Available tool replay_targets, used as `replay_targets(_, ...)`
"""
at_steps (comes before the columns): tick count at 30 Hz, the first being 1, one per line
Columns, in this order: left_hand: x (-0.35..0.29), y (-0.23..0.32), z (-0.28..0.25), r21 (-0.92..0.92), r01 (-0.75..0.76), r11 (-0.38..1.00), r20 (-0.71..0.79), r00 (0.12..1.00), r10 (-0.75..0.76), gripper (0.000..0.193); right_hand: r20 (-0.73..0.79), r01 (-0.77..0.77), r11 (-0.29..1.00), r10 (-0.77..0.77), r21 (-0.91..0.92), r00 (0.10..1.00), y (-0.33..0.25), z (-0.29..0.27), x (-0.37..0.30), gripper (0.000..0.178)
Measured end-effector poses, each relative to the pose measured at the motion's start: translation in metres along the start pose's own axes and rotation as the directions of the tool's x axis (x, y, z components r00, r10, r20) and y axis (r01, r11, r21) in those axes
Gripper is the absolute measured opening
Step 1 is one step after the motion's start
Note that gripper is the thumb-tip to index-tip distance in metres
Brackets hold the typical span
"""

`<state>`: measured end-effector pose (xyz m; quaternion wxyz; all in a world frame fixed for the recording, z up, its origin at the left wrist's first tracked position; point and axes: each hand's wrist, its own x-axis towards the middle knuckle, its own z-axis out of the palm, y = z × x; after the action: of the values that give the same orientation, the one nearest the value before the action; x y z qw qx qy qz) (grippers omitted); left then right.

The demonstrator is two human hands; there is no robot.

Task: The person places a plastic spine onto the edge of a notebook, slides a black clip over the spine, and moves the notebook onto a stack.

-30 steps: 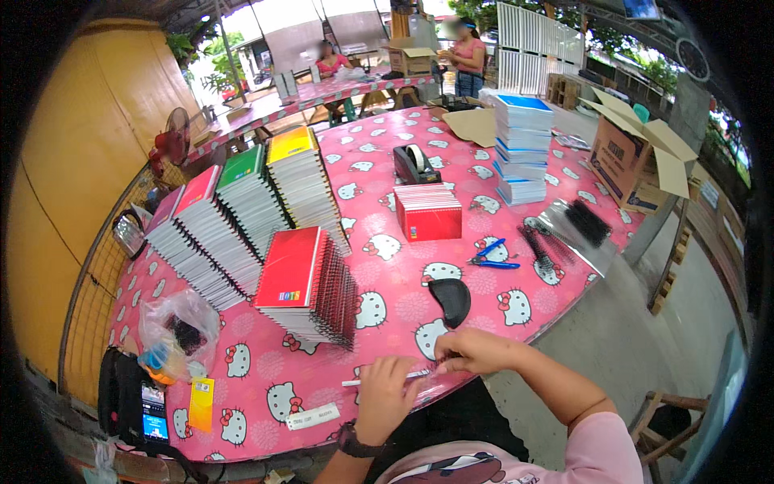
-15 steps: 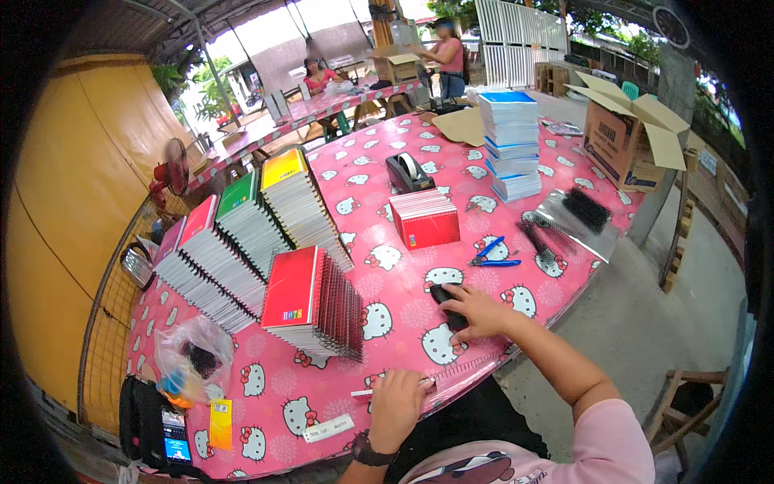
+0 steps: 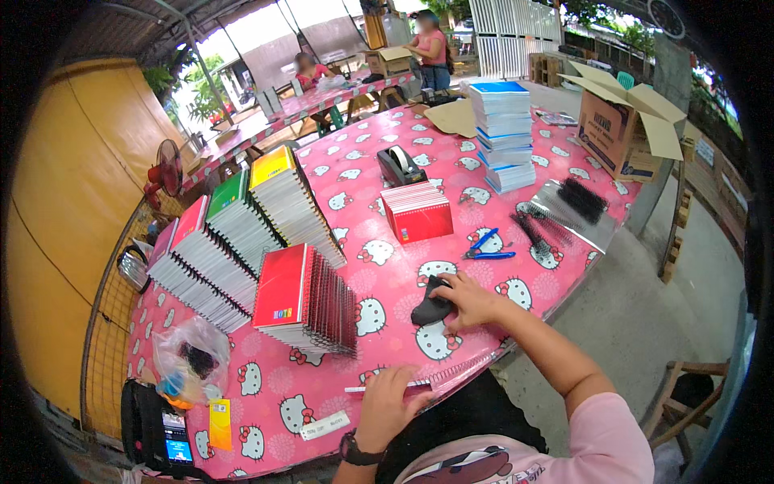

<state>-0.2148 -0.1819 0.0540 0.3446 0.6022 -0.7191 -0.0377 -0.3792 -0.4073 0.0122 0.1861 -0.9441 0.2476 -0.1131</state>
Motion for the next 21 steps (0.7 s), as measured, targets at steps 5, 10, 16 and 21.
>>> replay_targets(5,0.0,-0.002,-0.003,-0.02,0.02,1.0,0.124,0.992,-0.017,0.024,-0.251,0.079,0.996,-0.089,-0.05,0.964,-0.005,0.002,0.018,0.059)
replay_targets(10,0.001,-0.002,-0.003,-0.045,-0.006,0.999,0.069,0.998,0.009,0.023,-0.357,-0.505,0.86,0.494,0.07,0.793,-0.078,-0.167,-0.016,0.059)
replay_targets(16,0.0,-0.006,0.001,-0.025,0.018,1.0,0.111,0.994,-0.015,0.026,-0.412,0.332,0.731,-0.076,0.596,0.908,-0.013,-0.139,-0.031,0.055)
replay_targets(21,-0.014,-0.016,-0.01,0.162,0.03,0.986,-0.045,0.999,-0.023,0.024,0.078,0.01,0.55,-0.137,0.835,0.987,-0.044,-0.025,-0.03,0.047)
